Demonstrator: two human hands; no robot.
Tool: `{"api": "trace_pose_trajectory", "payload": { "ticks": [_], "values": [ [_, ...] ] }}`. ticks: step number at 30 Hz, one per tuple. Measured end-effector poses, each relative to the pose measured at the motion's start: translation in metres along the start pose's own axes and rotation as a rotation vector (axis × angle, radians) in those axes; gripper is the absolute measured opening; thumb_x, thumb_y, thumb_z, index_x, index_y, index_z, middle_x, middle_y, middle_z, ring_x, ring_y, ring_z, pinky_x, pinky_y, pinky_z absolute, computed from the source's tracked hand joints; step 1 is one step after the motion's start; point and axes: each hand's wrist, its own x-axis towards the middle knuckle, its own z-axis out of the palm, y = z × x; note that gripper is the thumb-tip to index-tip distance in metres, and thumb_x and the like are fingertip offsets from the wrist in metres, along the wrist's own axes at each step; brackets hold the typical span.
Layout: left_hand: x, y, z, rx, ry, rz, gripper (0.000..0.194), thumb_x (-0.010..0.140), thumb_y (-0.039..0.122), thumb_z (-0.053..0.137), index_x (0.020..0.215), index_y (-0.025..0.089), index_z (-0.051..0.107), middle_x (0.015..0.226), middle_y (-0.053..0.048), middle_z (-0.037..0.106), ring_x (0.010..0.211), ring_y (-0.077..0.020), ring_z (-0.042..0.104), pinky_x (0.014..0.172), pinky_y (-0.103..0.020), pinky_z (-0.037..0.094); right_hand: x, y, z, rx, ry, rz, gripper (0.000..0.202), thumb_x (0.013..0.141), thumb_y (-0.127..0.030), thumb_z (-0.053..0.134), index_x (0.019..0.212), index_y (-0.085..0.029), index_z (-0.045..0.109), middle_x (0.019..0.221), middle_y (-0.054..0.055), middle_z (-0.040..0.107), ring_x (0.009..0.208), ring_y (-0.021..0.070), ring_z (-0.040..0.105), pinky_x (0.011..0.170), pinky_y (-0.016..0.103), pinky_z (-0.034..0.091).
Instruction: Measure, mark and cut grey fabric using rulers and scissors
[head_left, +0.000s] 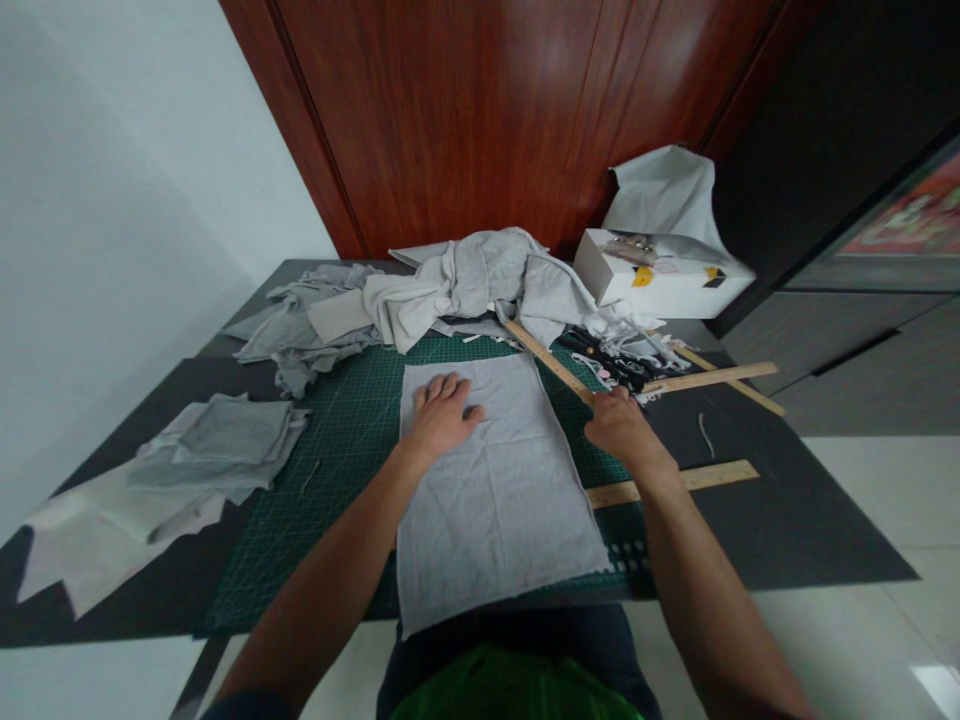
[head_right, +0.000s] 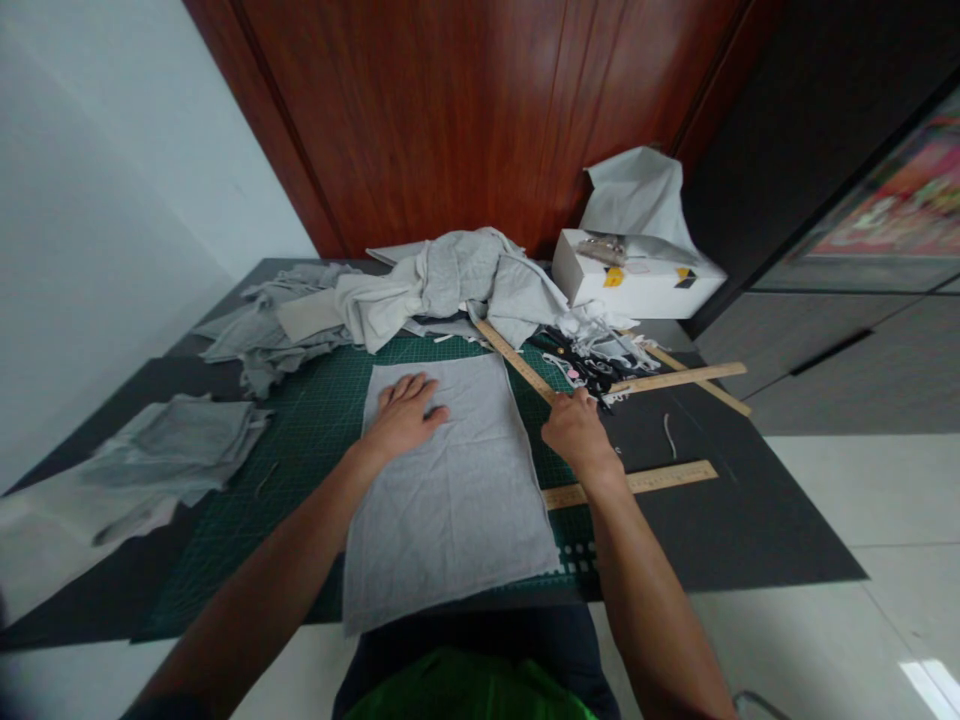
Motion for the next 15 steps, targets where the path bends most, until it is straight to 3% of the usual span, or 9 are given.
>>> {"api": "trace_pose_trajectory", "payload": {
  "ticks": [3, 6, 10, 13, 15],
  "values": [
    [0.000, 0.001, 0.000, -0.011, -0.005, 0.006, 0.058, 0.105, 0.050, 0.048, 0.157, 0.023, 0.048, 0.171, -0.015, 0.041, 0.159, -0.0350, 0.030, 0.127, -0.059, 0.023, -0.012, 0.005, -0.002, -0.043, -0.031, 0.028, 0.048, 0.081, -0.010, 0.056, 0.126, -0.004, 0.073, 0.122, 0.029, 0.067, 0.117, 0.0388, 0.063, 0.103, 0.048, 0.048],
    [0.000, 0.003, -0.001, -0.017, -0.018, 0.004, 0.059, 0.106, 0.050, 0.048, 0.158, 0.022, 0.047, 0.173, -0.016, 0.038, 0.161, -0.0360, 0.027, 0.128, -0.060, 0.022, -0.026, 0.007, -0.003, -0.068, -0.095, 0.125, 0.042, 0.084, -0.016, 0.057, 0.120, -0.010, 0.076, 0.128, 0.027, 0.067, 0.123, 0.0405, 0.062, 0.098, 0.049, 0.052],
    [0.000, 0.004, -0.002, -0.020, -0.022, 0.006, 0.059, 0.106, 0.049, 0.047, 0.158, 0.022, 0.046, 0.173, -0.016, 0.037, 0.162, -0.0363, 0.026, 0.128, -0.060, 0.021, -0.038, 0.012, -0.008, -0.085, -0.162, 0.184, 0.038, 0.082, -0.019, 0.061, 0.115, -0.015, 0.079, 0.121, 0.026, 0.072, 0.122, 0.0419, 0.066, 0.093, 0.055, 0.056],
    [0.000, 0.003, -0.002, -0.018, -0.022, 0.007, 0.060, 0.106, 0.050, 0.046, 0.159, 0.020, 0.045, 0.174, -0.017, 0.036, 0.162, -0.0366, 0.026, 0.128, -0.060, 0.020, -0.034, 0.019, -0.014, -0.078, -0.223, 0.158, 0.032, 0.085, -0.023, 0.063, 0.110, -0.014, 0.080, 0.113, 0.026, 0.076, 0.113, 0.0409, 0.072, 0.091, 0.053, 0.056],
    [0.000, 0.003, -0.001, -0.017, -0.022, 0.008, 0.061, 0.106, 0.050, 0.046, 0.159, 0.020, 0.045, 0.174, -0.017, 0.036, 0.162, -0.0369, 0.026, 0.128, -0.060, 0.020, -0.021, 0.024, -0.018, -0.044, -0.181, 0.165, 0.030, 0.090, -0.028, 0.061, 0.108, -0.013, 0.081, 0.110, 0.026, 0.078, 0.106, 0.0388, 0.075, 0.088, 0.048, 0.056]
  ]
}}
